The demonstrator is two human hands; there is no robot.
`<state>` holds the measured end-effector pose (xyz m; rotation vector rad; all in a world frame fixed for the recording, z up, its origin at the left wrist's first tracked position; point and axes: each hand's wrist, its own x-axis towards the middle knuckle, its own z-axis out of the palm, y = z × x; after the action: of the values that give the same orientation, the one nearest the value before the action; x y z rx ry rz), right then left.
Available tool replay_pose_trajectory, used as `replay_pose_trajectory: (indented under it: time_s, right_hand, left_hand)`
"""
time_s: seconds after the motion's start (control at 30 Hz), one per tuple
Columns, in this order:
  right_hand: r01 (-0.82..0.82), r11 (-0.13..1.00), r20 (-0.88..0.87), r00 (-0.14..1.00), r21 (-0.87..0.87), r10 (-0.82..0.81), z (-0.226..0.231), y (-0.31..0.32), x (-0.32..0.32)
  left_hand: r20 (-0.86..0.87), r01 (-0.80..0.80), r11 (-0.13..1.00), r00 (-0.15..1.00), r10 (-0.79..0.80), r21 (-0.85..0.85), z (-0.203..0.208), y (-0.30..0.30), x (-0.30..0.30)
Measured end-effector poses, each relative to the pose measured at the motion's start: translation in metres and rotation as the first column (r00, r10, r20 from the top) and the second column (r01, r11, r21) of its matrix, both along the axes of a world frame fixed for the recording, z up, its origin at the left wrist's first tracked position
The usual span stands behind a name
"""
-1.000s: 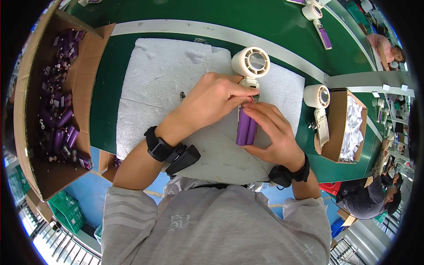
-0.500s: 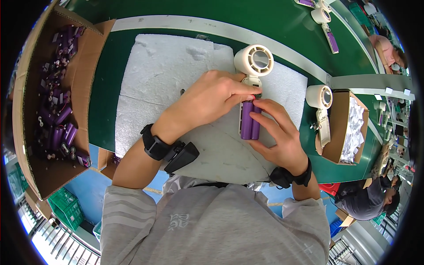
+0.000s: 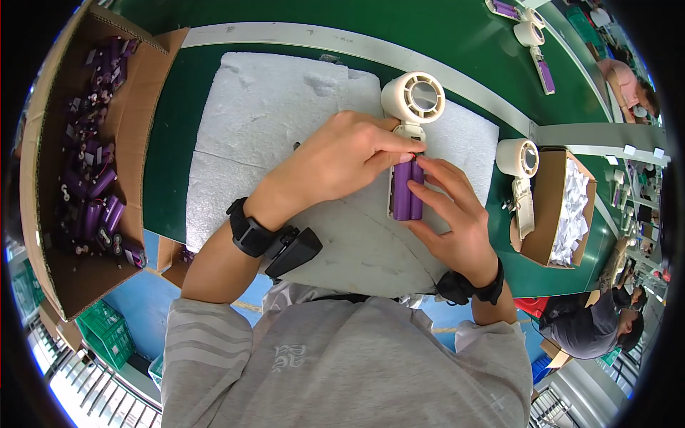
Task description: The person connects a battery pack to a circuit board inside a fan housing and presses the batteries into the compartment. They then set the fan aside and pick up another battery pack and fan housing to repeat the process.
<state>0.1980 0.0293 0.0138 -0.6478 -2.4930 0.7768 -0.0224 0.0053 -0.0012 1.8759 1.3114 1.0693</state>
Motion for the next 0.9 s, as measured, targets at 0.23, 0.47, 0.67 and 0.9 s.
replay_pose_trajectory:
  time_s: [0.23, 0.47, 0.67, 0.9]
  right_hand:
    - [0.046, 0.999, 0.054, 0.997, 0.001, -0.046, 0.001, -0.005, -0.002]
    - [0.121, 0.989, 0.033, 0.992, -0.079, -0.119, -0.001, -0.005, -0.005]
    - [0.17, 0.928, 0.039, 0.985, -0.333, -0.167, -0.001, 0.002, -0.011]
    - [0.16, 0.944, 0.058, 0.987, -0.289, -0.149, -0.002, 0.005, -0.017]
  left_hand:
    - [0.0, -0.005, 1.0, 1.0, 0.005, -0.001, 0.0, -0.001, 0.001]
    - [0.076, 0.025, 0.996, 0.997, -0.018, -0.088, 0.001, -0.002, -0.004]
    - [0.054, 0.042, 0.993, 0.998, -0.036, -0.114, -0.002, 0.002, -0.005]
    - [0.049, -0.008, 0.995, 0.999, 0.012, -0.1, -0.003, 0.002, -0.005]
